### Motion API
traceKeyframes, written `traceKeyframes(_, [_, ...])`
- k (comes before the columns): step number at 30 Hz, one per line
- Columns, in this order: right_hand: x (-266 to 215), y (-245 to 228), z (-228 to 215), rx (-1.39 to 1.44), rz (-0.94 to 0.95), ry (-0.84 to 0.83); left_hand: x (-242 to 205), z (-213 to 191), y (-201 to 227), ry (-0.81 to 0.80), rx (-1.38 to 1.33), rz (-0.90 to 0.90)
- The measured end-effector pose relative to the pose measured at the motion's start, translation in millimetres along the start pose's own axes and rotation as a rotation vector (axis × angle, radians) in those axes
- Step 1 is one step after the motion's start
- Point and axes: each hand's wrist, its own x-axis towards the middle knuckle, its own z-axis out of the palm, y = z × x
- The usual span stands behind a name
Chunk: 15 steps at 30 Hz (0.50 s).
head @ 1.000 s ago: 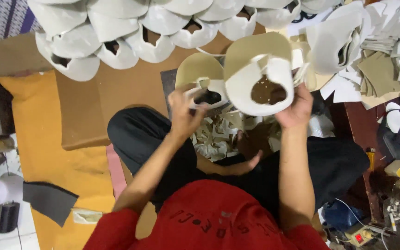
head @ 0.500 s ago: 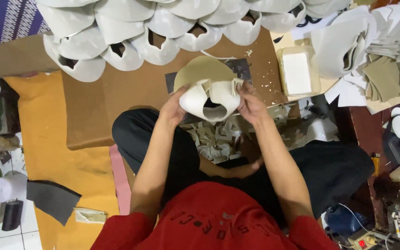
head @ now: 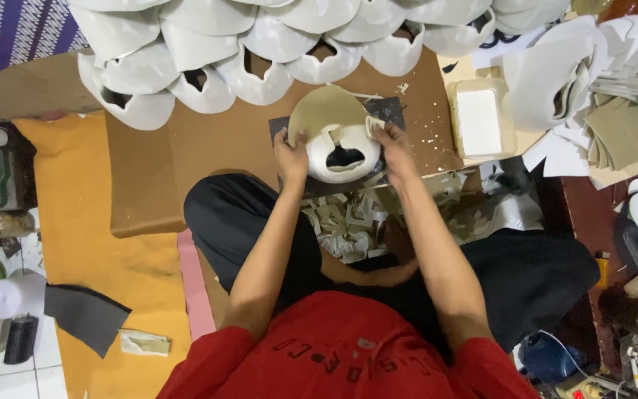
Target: The person sits cross-legged and smooths white shoe parts on a small board using a sanding block. They pick up parts, rub them on the board, and place them aside.
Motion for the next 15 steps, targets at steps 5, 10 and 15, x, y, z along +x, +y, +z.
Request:
traceKeyframes(5, [28.3,49.9,-23.3,-0.185,-0.138,0.21,-3.7,-5.8,10.7,0.283,0.197,0.191])
traceKeyframes(10, [-20.0,11.4,-13.7,-0.069,-0.144,0.347,-61.3,-28.6,29.3,0.214,0.052,0.32])
traceKeyframes(15, [-26.3,9.9,-5.2,-0.071,0.121,0.199,-31.9,-13.1,-2.7,-0.112,0.136,-0.145])
